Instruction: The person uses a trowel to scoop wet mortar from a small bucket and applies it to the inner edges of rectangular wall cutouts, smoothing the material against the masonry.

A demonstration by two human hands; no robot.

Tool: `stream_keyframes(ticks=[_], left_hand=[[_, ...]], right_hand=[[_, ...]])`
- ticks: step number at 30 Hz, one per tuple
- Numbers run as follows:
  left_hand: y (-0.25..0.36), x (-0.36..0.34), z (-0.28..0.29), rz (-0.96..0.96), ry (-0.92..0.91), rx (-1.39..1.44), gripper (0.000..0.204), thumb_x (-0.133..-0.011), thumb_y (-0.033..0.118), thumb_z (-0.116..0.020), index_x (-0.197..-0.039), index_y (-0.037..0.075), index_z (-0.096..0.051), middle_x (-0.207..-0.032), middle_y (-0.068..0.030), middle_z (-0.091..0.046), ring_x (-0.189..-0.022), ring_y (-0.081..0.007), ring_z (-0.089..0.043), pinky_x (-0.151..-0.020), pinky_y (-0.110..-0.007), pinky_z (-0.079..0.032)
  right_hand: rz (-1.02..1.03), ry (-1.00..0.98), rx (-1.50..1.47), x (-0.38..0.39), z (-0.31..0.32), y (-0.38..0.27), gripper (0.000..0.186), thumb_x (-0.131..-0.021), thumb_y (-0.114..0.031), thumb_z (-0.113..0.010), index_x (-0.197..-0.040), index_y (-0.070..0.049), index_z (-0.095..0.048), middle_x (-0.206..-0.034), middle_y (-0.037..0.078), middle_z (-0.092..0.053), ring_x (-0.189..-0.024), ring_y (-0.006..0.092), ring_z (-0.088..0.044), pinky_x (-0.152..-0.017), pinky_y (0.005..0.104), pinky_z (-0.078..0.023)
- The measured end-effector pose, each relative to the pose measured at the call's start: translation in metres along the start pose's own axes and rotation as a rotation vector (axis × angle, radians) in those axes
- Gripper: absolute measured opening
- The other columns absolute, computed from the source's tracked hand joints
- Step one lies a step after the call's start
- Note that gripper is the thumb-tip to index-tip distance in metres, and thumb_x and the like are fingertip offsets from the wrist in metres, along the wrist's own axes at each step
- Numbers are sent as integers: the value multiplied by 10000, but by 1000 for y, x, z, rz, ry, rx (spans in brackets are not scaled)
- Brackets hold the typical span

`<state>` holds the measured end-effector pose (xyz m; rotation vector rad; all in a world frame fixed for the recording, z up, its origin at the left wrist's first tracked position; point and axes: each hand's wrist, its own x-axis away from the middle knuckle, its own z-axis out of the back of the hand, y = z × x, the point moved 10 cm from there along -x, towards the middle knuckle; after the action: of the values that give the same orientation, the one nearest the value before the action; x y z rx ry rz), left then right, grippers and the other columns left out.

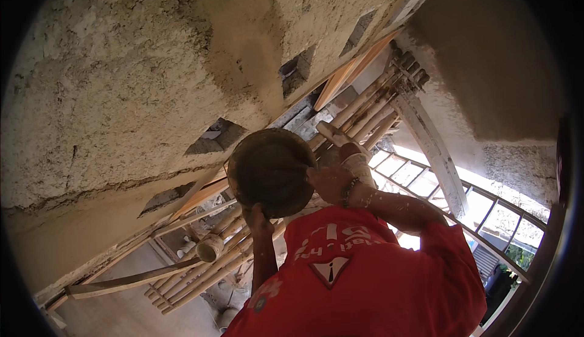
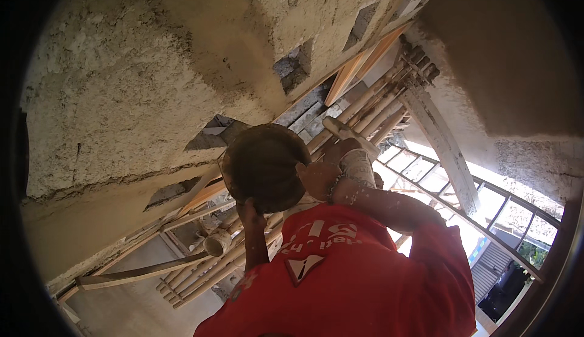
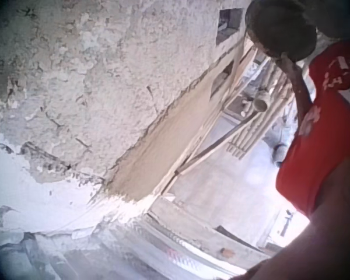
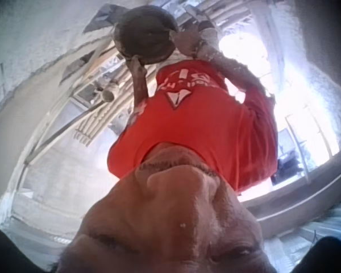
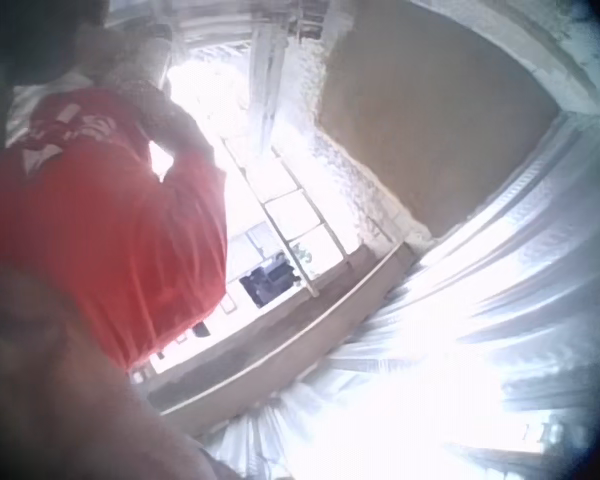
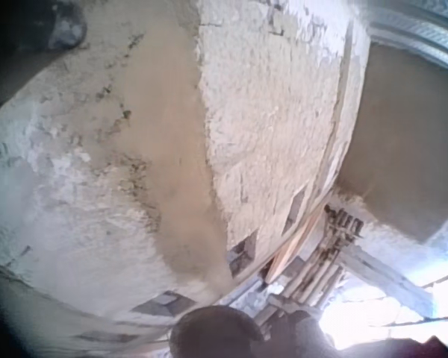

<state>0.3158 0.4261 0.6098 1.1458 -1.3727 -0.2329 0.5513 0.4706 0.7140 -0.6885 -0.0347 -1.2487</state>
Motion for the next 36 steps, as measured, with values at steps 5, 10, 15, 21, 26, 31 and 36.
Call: stream_keyframes(ticks=[5, 10, 15, 21, 26, 31, 36], left_hand=[[-15, -5, 3, -54, 9, 90, 556, -774, -22, -511, -1326, -1, -452, -1231, -132, -581, -1060, -257, -615, -863, -359, -540], [-44, -22, 5, -198, 126, 211, 441, -800, 8, -510, -1241, -16, -518, -1186, -156, -601, -1052, -273, -617, -867, -362, -525], [-22, 35, -54, -1053, 197, -853, 174, -790, 47, -488, -929, -12, -575, -953, -232, -631, -893, -375, -607, -744, -427, -482], [-93, 51, -62, -630, 456, -337, 193, -771, 51, -503, -935, 0, -590, -897, -165, -637, -817, -275, -634, -680, -363, -500], [-101, 89, -137, -363, 600, 383, 302, -847, 15, -480, -1129, -39, -575, -1085, -132, -637, -966, -235, -644, -819, -332, -549], [-119, 118, -180, -252, 683, 437, 391, -818, 15, -487, -1203, -40, -527, -1089, -144, -638, -943, -211, -658, -768, -311, -561], [-155, 97, -177, -274, 674, 398, 496, -761, -59, -487, -1254, -22, -535, -1075, -124, -649, -918, -233, -670, -767, -331, -567]], right_hand=[[130, -23, 74, -15, 0, 29, 275, -911, -227, -518, -1087, -16, -514, -775, 206, -669, -762, 389, -676, -687, 500, -530], [183, -160, 247, -45, 48, 43, 343, -868, -247, -594, -1117, -33, -497, -824, 201, -666, -789, 367, -671, -704, 484, -533], [518, -100, 245, -84, 50, 80, 325, -874, -253, -617, -1094, -35, -518, -783, 187, -653, -731, 339, -668, -651, 455, -540], [755, -159, 330, -93, 82, 108, 259, -850, -204, -620, -1053, -50, -572, -803, 155, -643, -775, 319, -663, -619, 420, -550], [892, -180, 538, -90, 124, 111, 314, -812, -162, -641, -1100, -48, -589, -837, 143, -647, -823, 300, -667, -647, 403, -569], [1047, -137, 621, -76, 139, 98, 240, -875, -164, -576, -1092, -64, -595, -831, 142, -646, -759, 287, -672, -651, 385, -557], [1116, -22, 727, -80, 127, 73, 159, -863, -156, -575, -1003, -80, -590, -847, 141, -648, -778, 294, -651, -653, 405, -546]])
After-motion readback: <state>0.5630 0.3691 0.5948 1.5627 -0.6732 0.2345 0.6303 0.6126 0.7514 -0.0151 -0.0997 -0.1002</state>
